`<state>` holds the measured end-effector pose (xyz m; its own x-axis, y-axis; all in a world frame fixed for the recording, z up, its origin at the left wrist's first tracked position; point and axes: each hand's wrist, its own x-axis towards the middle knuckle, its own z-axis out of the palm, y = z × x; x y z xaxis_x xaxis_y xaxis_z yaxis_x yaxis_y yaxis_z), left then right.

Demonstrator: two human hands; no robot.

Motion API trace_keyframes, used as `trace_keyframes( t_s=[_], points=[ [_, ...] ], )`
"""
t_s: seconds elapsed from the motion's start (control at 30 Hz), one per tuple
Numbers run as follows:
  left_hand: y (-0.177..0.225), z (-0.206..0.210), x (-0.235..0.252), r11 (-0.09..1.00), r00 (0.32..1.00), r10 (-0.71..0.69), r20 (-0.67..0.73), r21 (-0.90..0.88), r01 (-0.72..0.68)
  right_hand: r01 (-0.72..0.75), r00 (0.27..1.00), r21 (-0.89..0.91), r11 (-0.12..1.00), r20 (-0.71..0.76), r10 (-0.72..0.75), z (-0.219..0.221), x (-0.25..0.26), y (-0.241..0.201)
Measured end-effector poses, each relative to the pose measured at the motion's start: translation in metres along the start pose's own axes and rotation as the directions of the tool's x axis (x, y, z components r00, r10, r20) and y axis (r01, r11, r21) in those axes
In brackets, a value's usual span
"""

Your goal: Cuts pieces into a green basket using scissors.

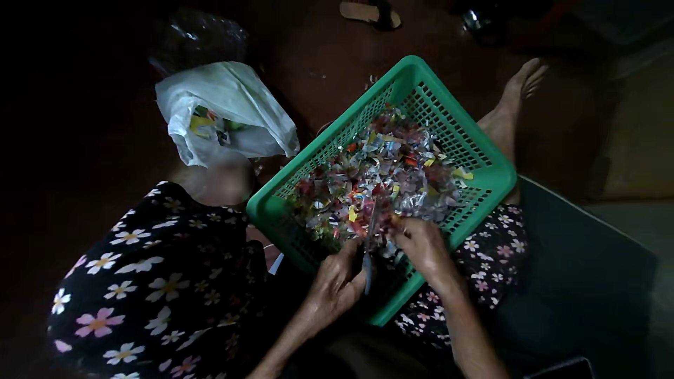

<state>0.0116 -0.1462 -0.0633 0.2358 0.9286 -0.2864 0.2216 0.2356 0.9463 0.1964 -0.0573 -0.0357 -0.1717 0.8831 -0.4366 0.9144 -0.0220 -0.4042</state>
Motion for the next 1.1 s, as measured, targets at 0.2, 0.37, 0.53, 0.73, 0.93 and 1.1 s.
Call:
trace_keyframes(
  t_s=[0.2,0.37,0.53,0.73,0.93,1.1],
  points=[
    [0.000,-0.002,-0.002,0.973,0.994,0.094,-0.062,0.217,-0.078,0.074,0.989,0.459,0.885,-0.150,-0.005,-0.027,-0.002,0.017],
    [0.002,0.003,0.001,0.941,0.986,0.149,-0.069,0.315,-0.121,0.124,0.990,0.556,0.822,-0.128,-0.062,-0.027,-0.007,0.012],
    [0.001,0.008,0.006,0.917,0.965,0.200,-0.170,0.379,-0.123,0.153,0.984,0.579,0.801,-0.166,-0.067,-0.022,-0.007,0.011],
    [0.000,0.009,0.006,0.909,0.974,0.195,-0.116,0.393,-0.135,0.170,0.982,0.543,0.822,-0.165,-0.094,-0.024,-0.007,0.017],
    [0.006,0.007,0.008,0.892,0.990,0.137,-0.032,0.439,-0.110,0.129,0.991,0.509,0.851,-0.046,-0.123,-0.024,-0.011,0.015],
    [0.002,0.008,0.008,0.915,0.978,0.198,-0.066,0.370,-0.160,0.110,0.994,0.508,0.854,-0.080,-0.080,-0.023,-0.009,0.015]
  ],
)
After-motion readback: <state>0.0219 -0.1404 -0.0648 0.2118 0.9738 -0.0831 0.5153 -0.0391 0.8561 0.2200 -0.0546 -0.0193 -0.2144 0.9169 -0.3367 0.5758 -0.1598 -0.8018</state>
